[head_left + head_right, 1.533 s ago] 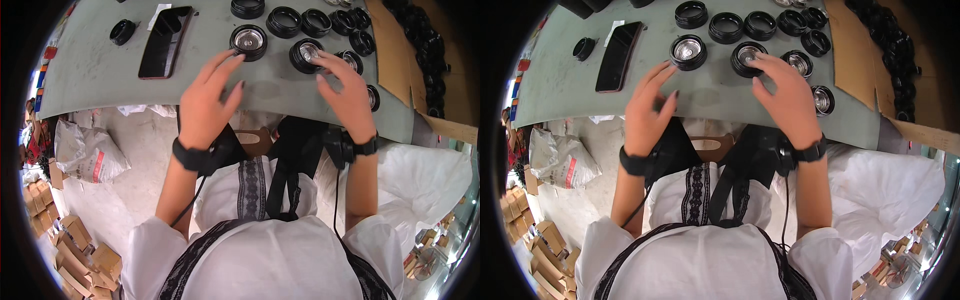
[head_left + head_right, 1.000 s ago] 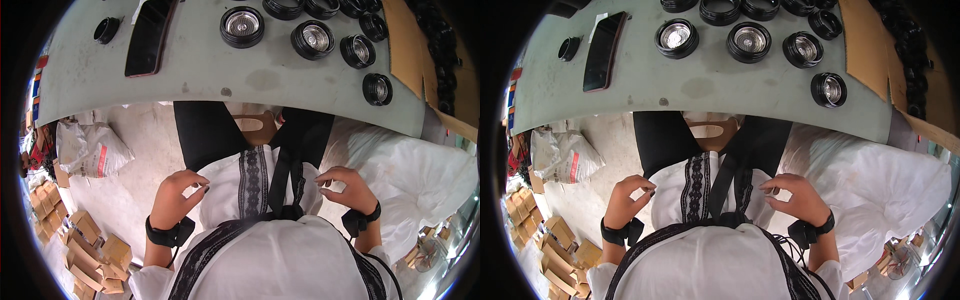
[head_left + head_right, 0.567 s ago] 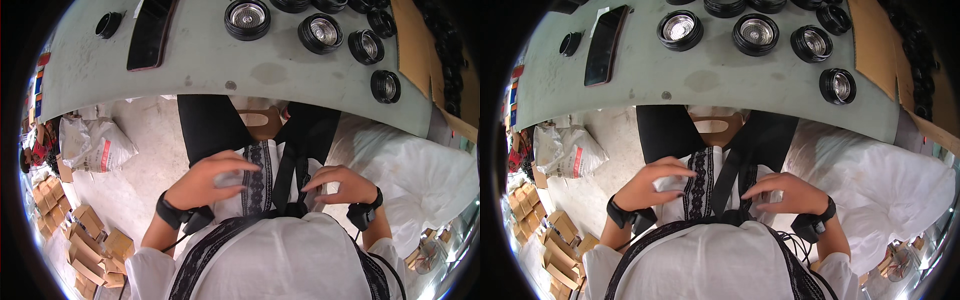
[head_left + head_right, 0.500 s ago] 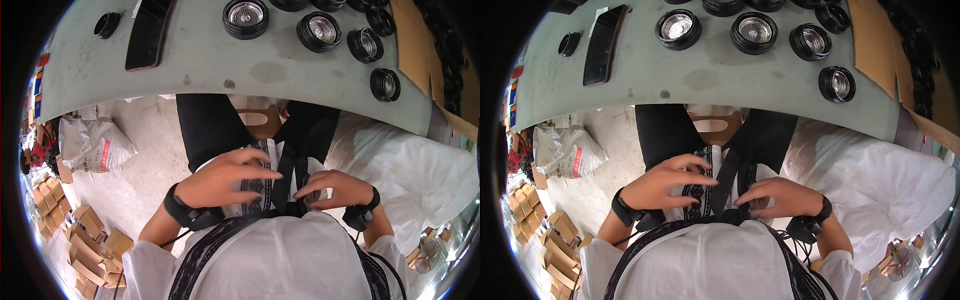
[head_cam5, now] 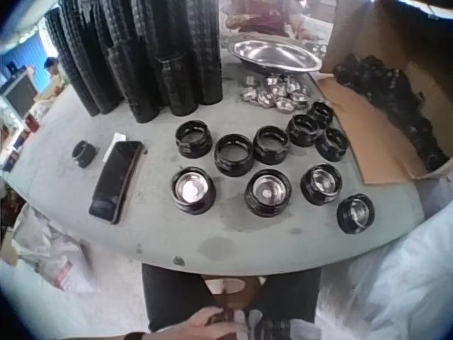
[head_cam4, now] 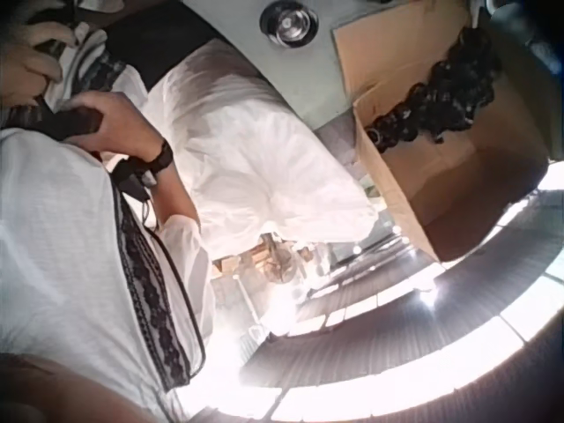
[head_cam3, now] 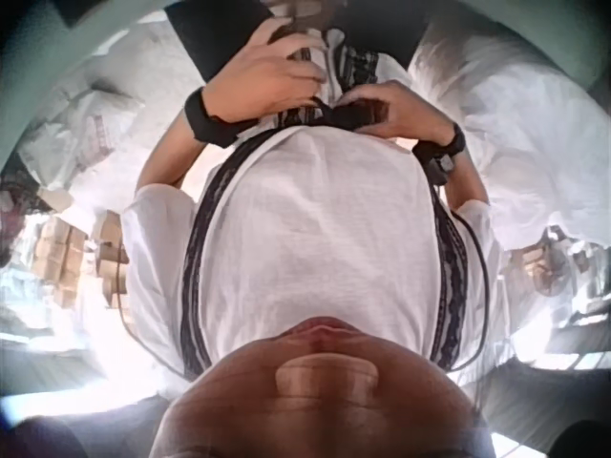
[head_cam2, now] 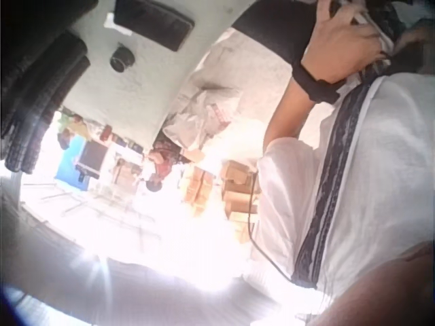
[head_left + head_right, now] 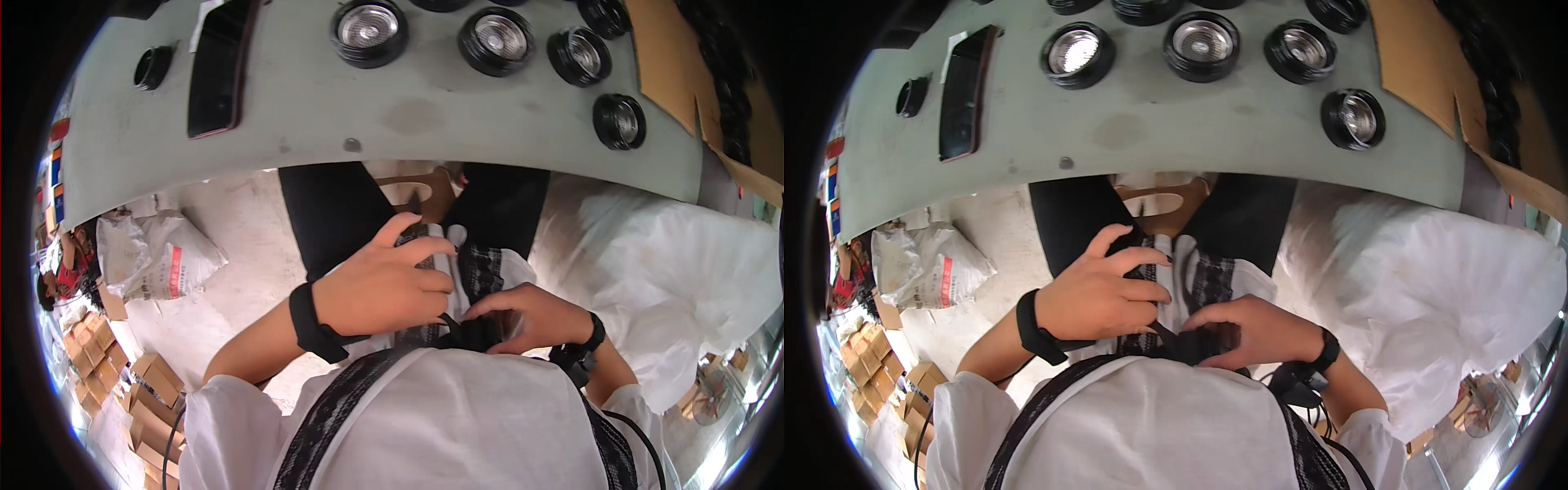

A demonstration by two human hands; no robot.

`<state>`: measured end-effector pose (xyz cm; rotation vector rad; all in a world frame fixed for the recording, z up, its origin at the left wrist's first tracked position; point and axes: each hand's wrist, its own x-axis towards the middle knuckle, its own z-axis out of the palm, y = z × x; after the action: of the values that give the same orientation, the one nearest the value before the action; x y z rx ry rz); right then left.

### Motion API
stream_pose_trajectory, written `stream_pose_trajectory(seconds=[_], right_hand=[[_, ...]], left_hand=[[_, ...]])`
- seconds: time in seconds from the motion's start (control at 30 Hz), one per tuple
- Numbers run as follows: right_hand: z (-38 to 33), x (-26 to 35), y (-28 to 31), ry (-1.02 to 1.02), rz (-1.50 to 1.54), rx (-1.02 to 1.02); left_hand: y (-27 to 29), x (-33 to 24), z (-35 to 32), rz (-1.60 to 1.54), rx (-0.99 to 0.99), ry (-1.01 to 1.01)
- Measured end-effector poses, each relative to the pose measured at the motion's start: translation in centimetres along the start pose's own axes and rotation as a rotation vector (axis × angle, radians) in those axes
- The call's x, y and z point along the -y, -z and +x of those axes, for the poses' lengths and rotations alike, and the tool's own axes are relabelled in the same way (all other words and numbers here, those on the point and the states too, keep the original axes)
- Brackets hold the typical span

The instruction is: Manually assemble flashlight components by inserting internal parts into black cylindrical housings and attaching caps.

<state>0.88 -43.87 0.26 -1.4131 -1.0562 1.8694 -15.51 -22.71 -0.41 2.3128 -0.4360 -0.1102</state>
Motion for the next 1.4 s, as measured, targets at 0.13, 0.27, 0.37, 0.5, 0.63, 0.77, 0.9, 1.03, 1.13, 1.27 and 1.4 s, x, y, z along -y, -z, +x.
stream_pose_trajectory(seconds=[0.13,0.27,0.37,0.5,0.63,0.77,0.9,1.03,1.13,1.27,1.4], right_hand=[[1.3,0.9,1.5,-0.016,-0.039,0.154],[2.0,1.1,2.4,-0.157,-0.037,0.276],[2.4,0.8,2.6,-0.137,-0.044,0.347],[2.5,1.0,2.6,-0.107,-0.083,0.362],[2.4,-0.1,2.1,-0.023,-0.002,0.29],[1.9,-1.4,1.9,0.016,0.008,0.28],[1.6,-1.5,2.2,-0.003,0.011,0.276],[1.6,-1.3,2.4,-0.043,0.003,0.309],[1.5,-1.3,2.2,-0.022,0.0,0.301],[1.3,-1.3,2.1,-0.031,0.006,0.293],[1.2,-1.5,2.0,-0.007,0.008,0.269]], left_hand=[[4.0,1.5,-2.5,-0.042,-0.254,0.216],[7.1,7.2,-5.7,0.383,-1.009,0.762],[10.1,11.8,-5.1,0.72,-0.991,0.928],[11.2,15.3,-3.0,0.866,-0.97,1.121],[11.8,15.1,-2.5,0.768,-0.883,1.25],[12.6,13.9,-4.4,0.654,-0.882,1.128],[12.2,12.5,-5.8,0.483,-0.94,0.943],[11.6,11.9,-5.9,0.696,-0.829,0.92],[11.5,11.8,-5.7,0.726,-0.825,0.891],[11.4,11.7,-5.6,0.783,-0.782,0.901],[11.0,11.8,-5.5,0.827,-0.793,0.892]])
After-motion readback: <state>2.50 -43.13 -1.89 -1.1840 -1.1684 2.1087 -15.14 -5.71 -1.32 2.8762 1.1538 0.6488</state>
